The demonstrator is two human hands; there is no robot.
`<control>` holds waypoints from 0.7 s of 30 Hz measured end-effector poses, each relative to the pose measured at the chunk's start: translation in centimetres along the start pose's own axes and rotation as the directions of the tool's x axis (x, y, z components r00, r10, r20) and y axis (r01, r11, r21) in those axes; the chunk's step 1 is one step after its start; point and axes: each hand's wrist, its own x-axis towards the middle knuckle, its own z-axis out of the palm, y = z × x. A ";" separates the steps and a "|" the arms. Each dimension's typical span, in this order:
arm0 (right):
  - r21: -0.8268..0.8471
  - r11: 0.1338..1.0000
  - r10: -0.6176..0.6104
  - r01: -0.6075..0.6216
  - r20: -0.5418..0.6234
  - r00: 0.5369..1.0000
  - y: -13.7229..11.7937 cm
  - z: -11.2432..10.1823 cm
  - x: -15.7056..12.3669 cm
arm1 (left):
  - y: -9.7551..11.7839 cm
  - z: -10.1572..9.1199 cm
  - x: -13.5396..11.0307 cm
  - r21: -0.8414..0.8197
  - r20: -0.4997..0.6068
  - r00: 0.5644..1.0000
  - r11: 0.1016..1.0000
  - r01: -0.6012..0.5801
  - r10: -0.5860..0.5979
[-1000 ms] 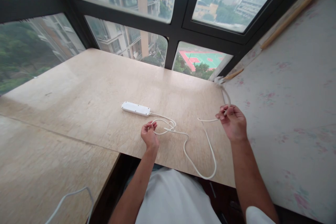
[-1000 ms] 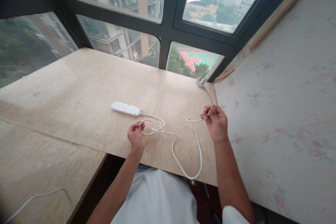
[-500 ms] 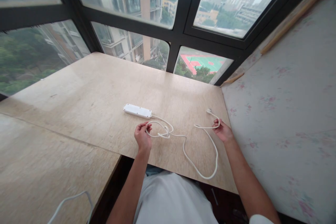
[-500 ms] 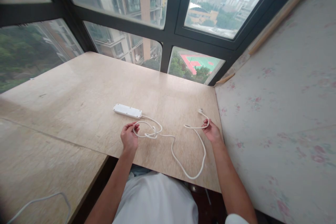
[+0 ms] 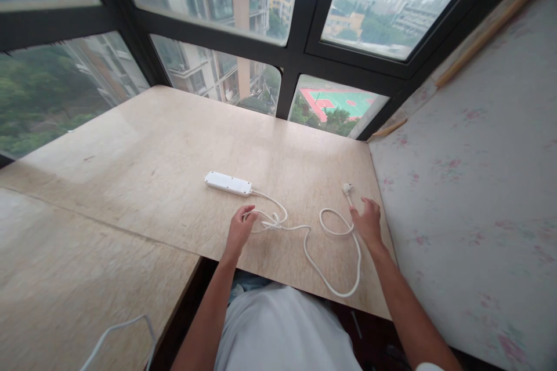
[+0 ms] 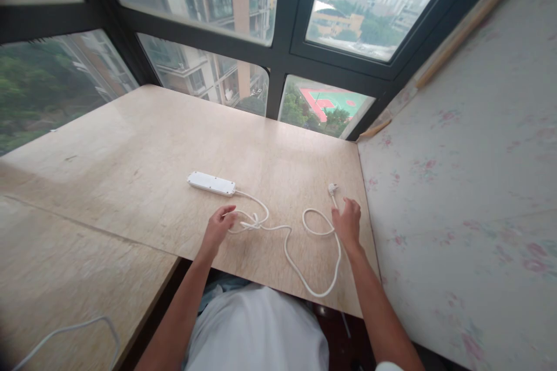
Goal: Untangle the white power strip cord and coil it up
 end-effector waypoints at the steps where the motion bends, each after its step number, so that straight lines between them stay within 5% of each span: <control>1: -0.043 0.989 -0.142 0.142 0.017 0.990 -0.9 0.0 -0.6 | 0.1 -0.1 -0.2 0.075 0.026 0.999 0.996 -0.049 0.047; 4: 0.026 0.912 -0.403 0.408 0.234 0.885 -4.1 0.3 -3.0 | 0.5 -0.4 -1.3 0.268 0.135 0.967 0.932 -0.245 0.215; 6: 0.118 0.853 -0.509 0.509 0.408 0.758 -6.4 0.8 -4.9 | 0.8 -0.5 -2.2 0.380 0.248 0.929 0.854 -0.356 0.276; 9: 0.219 0.743 -0.617 0.632 0.590 0.521 -9.2 2.0 -7.2 | 1.0 -0.5 -3.3 0.538 0.452 0.860 0.697 -0.474 0.236; 12: 0.228 0.667 -0.623 0.709 0.693 0.363 -10.7 3.4 -8.2 | 1.2 0.0 -3.8 0.638 0.516 0.851 0.618 -0.460 0.101; 16: 0.189 0.633 -0.583 0.751 0.754 0.302 -11.0 4.5 -8.0 | 1.9 1.4 -2.8 0.666 0.465 0.885 0.660 -0.348 -0.002; 21: 0.288 0.641 -0.691 0.712 0.619 0.373 -10.5 4.1 -7.1 | 2.6 4.2 -0.3 0.710 0.538 0.841 0.571 -0.412 -0.062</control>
